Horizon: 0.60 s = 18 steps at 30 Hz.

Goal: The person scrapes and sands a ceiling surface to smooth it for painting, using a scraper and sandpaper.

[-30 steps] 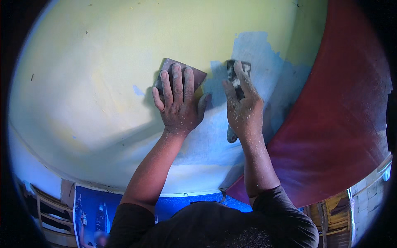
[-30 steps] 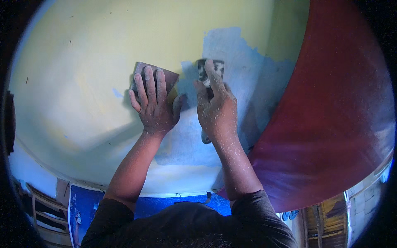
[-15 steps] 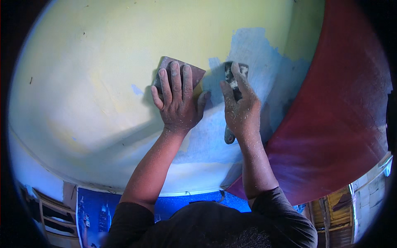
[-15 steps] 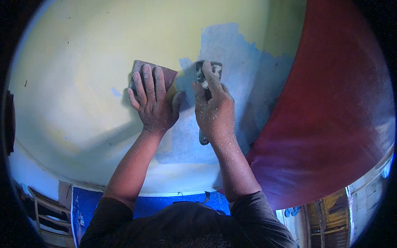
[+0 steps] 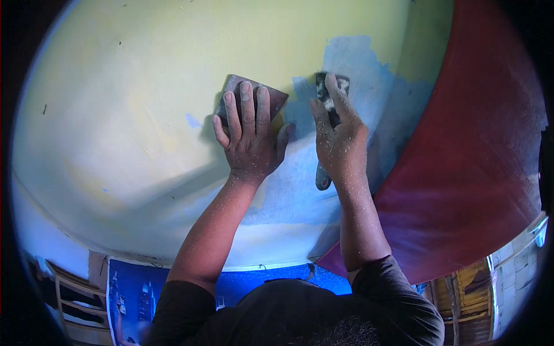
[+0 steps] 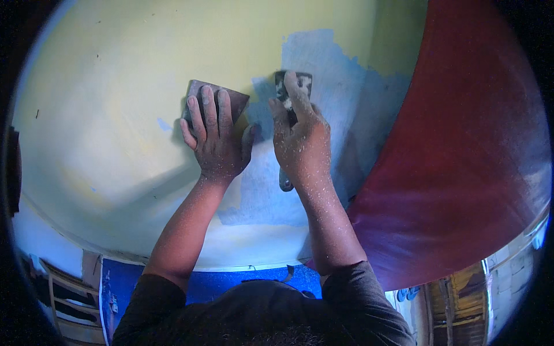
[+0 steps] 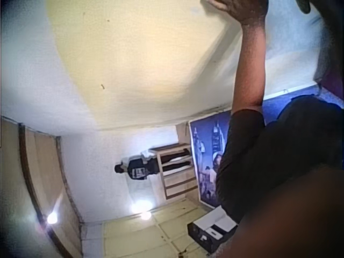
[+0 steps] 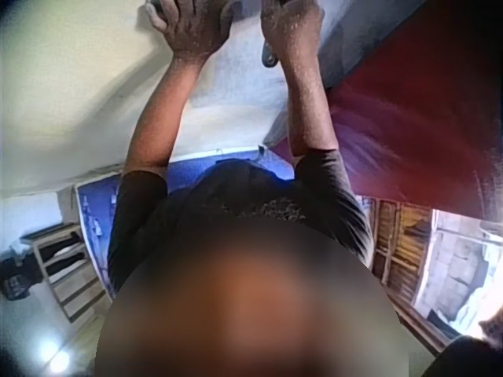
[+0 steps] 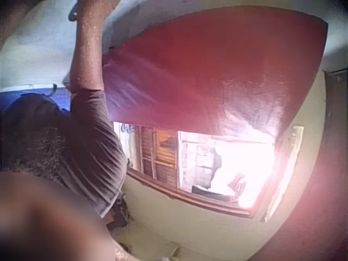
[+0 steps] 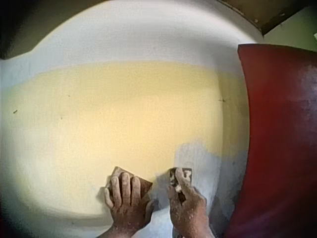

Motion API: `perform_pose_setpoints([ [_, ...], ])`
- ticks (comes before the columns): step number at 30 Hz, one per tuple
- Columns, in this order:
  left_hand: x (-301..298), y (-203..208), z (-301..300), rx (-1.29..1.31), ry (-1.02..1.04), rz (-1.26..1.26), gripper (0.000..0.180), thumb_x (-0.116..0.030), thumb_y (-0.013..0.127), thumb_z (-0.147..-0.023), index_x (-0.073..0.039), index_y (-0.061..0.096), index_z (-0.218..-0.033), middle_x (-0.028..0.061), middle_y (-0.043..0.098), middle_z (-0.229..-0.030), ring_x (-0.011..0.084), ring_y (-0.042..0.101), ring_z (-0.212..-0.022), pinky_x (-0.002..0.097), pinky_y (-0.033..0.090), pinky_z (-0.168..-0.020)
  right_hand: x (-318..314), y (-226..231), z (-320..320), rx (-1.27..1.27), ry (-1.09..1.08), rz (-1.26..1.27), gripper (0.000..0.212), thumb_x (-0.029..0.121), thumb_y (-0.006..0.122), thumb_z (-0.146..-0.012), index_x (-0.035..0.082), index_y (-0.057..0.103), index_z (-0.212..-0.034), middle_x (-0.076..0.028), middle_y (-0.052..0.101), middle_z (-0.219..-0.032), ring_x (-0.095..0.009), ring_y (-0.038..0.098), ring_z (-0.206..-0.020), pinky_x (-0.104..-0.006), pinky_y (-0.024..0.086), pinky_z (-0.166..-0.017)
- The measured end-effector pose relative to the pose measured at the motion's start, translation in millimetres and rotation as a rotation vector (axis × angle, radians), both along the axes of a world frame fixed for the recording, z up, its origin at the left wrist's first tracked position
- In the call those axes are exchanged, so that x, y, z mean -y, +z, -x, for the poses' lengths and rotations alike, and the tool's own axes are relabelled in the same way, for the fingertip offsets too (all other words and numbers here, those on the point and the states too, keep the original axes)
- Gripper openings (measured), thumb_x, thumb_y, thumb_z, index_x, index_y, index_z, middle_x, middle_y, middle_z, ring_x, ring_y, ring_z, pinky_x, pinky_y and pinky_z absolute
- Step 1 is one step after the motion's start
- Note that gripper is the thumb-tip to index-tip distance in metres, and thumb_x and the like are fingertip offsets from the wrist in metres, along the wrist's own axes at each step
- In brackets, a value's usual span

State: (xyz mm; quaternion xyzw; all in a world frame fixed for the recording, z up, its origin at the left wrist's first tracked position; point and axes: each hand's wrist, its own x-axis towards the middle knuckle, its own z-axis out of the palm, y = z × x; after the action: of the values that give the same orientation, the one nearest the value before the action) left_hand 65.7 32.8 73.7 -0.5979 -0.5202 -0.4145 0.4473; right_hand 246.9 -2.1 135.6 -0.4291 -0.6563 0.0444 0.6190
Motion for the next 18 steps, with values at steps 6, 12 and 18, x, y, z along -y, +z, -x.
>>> perform_pose_setpoints([
  [6, 9.5, 5.9, -3.5, 0.028, -0.097, -0.005, 0.081, -0.053, 0.064, -0.108, -0.005, 0.044, -0.169, 0.0214, 0.035, -0.179, 0.0458, 0.024, -0.168, 0.0644, 0.009, -0.13, -9.6, -2.2, -3.6, 0.003, 0.0, -0.078, 0.054, 0.021, 0.073, -0.108, 0.006, 0.06, -0.158, -0.032, 0.076, -0.114, -0.045, 0.077, -0.107, -0.0495, 0.06, -0.092],
  [12, 18.3, 21.5, -4.3, 0.015, -0.223, -0.083, 0.075, -0.04, 0.072, -0.105, -0.002, 0.048, -0.165, 0.0233, 0.04, -0.173, 0.0467, 0.032, -0.163, 0.0629, 0.022, -0.128, 0.6, -1.7, -8.4, 0.041, -0.002, -0.074, 0.054, 0.021, 0.071, -0.109, 0.007, 0.059, -0.159, -0.034, 0.075, -0.111, -0.047, 0.077, -0.102, -0.0502, 0.06, -0.09],
  [18, 27.8, 30.5, 1.8, -0.065, -0.2, -0.016, 0.074, -0.028, 0.078, -0.099, 0.0, 0.05, -0.162, 0.023, 0.039, -0.173, 0.0479, 0.035, -0.162, 0.0623, 0.025, -0.129, -1.7, 4.0, -11.3, 0.035, -0.02, -0.064, 0.054, 0.022, 0.071, -0.109, 0.01, 0.06, -0.16, -0.032, 0.076, -0.11, -0.048, 0.077, -0.102, -0.0522, 0.06, -0.089],
])
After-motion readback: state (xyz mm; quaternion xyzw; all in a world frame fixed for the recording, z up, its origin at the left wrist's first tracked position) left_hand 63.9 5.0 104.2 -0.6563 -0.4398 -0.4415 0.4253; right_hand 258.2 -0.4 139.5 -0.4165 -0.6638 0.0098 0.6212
